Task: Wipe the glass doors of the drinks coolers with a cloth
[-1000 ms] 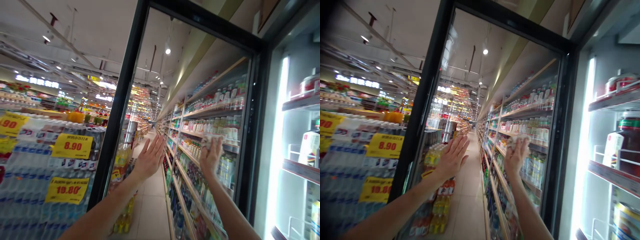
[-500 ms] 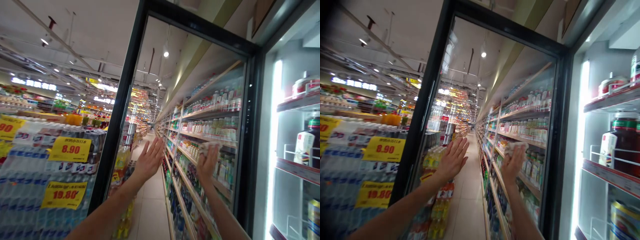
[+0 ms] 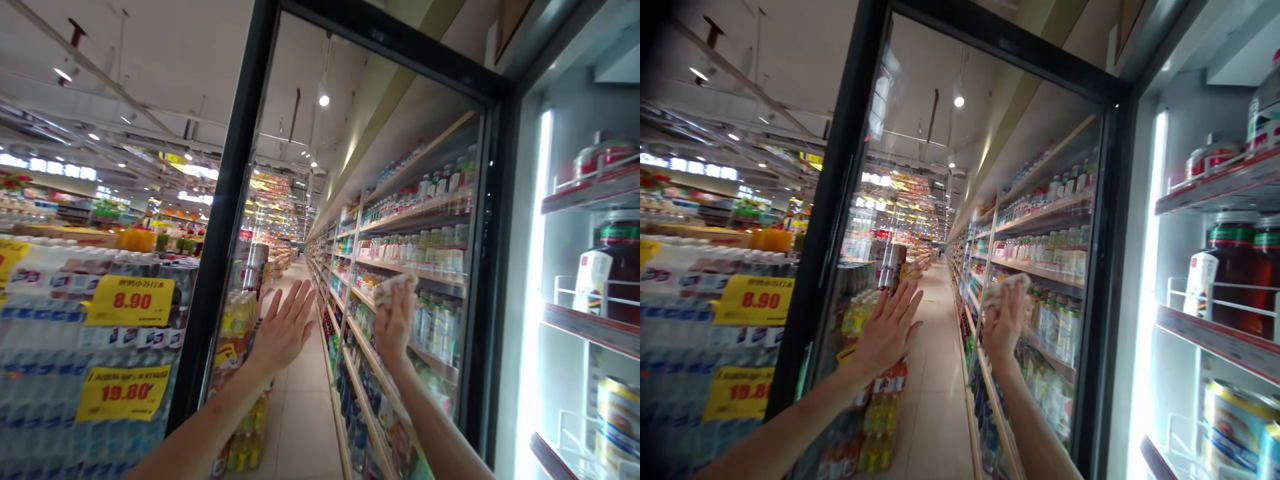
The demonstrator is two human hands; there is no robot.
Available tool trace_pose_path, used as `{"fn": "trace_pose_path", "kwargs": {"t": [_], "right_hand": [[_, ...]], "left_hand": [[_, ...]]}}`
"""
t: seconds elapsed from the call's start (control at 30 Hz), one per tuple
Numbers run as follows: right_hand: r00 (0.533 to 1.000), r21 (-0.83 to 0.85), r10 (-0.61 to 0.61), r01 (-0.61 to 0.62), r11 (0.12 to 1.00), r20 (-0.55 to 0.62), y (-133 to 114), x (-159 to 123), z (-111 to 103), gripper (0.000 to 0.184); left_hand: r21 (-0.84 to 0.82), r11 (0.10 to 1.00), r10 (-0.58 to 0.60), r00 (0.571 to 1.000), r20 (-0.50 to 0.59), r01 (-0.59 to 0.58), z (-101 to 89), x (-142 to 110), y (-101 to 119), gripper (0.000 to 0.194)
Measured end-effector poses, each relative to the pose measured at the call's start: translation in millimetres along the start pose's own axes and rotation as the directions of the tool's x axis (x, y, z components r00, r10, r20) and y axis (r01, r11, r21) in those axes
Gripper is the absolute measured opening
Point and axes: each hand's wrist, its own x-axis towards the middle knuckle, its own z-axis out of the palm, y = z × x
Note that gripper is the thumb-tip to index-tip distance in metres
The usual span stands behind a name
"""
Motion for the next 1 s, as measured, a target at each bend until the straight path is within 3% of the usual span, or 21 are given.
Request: {"fn": "trace_pose_path", "kwargs": {"t": [0.07,0.13,0.17,0.23,0.3,0.37,0.4,0.47,0.53,0.6,0.63,0.7,0.77,0.83,0.9,0.97,1.0], "right_hand": [[0.957,0.086,-0.255,0.245,0.966,0.137,-20.2,-14.5,1.9,0.057],[0.916,0.119,-0.356,0.339,0.933,0.186,-13.1,-22.3,-2.9,0.057],[0.937,0.089,-0.307,0.295,0.951,0.167,0.6,-21.8,-7.3,0.056],[0.999,-0.016,-0.028,0.028,0.999,0.022,36.7,-13.0,-16.3,0.053],[0.955,-0.060,0.259,-0.270,0.961,-0.146,62.1,-1.1,-20.4,0.053],[0.926,-0.056,0.332,-0.347,0.936,-0.177,58.4,3.1,-17.5,0.053],[0.952,-0.051,0.276,-0.285,0.957,-0.132,45.8,0.4,-14.0,0.053],[0.999,-0.011,0.031,-0.030,0.999,0.023,10.7,-12.5,-6.1,0.055],[0.953,0.071,-0.247,0.238,0.969,0.176,-14.9,-27.9,-2.0,0.057],[0.908,0.105,-0.351,0.335,0.936,0.228,-12.3,-36.2,-5.5,0.057],[0.931,0.078,-0.305,0.295,0.952,0.203,0.0,-36.0,-9.6,0.056],[0.998,-0.017,-0.043,0.044,0.999,0.051,34.9,-27.7,-18.4,0.053],[0.962,-0.065,0.245,-0.254,0.965,-0.125,61.2,-14.9,-21.9,0.053],[0.918,-0.065,0.352,-0.368,0.928,-0.183,58.9,-7.2,-17.0,0.053],[0.964,-0.048,0.245,-0.251,0.967,-0.100,28.3,-9.3,-6.5,0.053],[0.999,0.011,-0.010,0.009,1.000,0.049,-10.5,-18.1,3.6,0.054],[0.982,0.053,-0.148,0.143,0.988,0.115,-24.9,-22.7,6.5,0.055]], "left_hand": [[-0.004,1.000,-0.005,1.000,-0.005,0.005,0.3,0.6,-0.7,0.056],[-0.003,1.000,-0.006,1.000,-0.002,0.006,0.5,0.9,-1.4,0.056],[-0.001,1.000,-0.005,1.000,0.001,0.005,0.6,0.9,-1.6,0.056],[0.002,1.000,-0.001,1.000,0.008,0.001,0.9,0.7,-1.8,0.055],[0.001,1.000,0.000,1.000,0.004,0.000,1.7,0.5,-1.9,0.055],[-0.004,1.000,-0.001,1.000,-0.003,0.001,2.9,0.1,-2.1,0.055],[-0.008,1.000,-0.002,1.000,-0.009,0.002,3.6,0.0,-2.5,0.055],[-0.016,1.000,-0.004,1.000,-0.013,0.004,5.1,-0.4,-3.5,0.057],[-0.025,1.000,-0.004,1.000,-0.010,0.004,6.3,-0.6,-4.8,0.057],[-0.032,0.999,-0.008,1.000,-0.009,0.008,6.8,-0.7,-5.8,0.058],[-0.034,0.999,-0.009,1.000,-0.007,0.009,6.8,-0.7,-6.0,0.059],[-0.035,0.999,-0.006,1.000,0.001,0.006,6.6,-0.5,-6.0,0.059],[-0.034,0.999,-0.002,1.000,0.006,0.002,6.2,-0.4,-5.5,0.059],[-0.036,0.999,0.002,1.000,0.003,-0.002,6.1,-0.6,-5.0,0.059],[-0.039,0.999,0.001,1.000,-0.009,-0.002,6.4,-1.2,-5.1,0.059],[-0.042,0.999,0.002,1.000,-0.008,-0.003,6.9,-1.8,-5.8,0.058],[-0.042,0.999,0.002,1.000,-0.006,-0.003,7.1,-2.0,-6.4,0.058]]}}
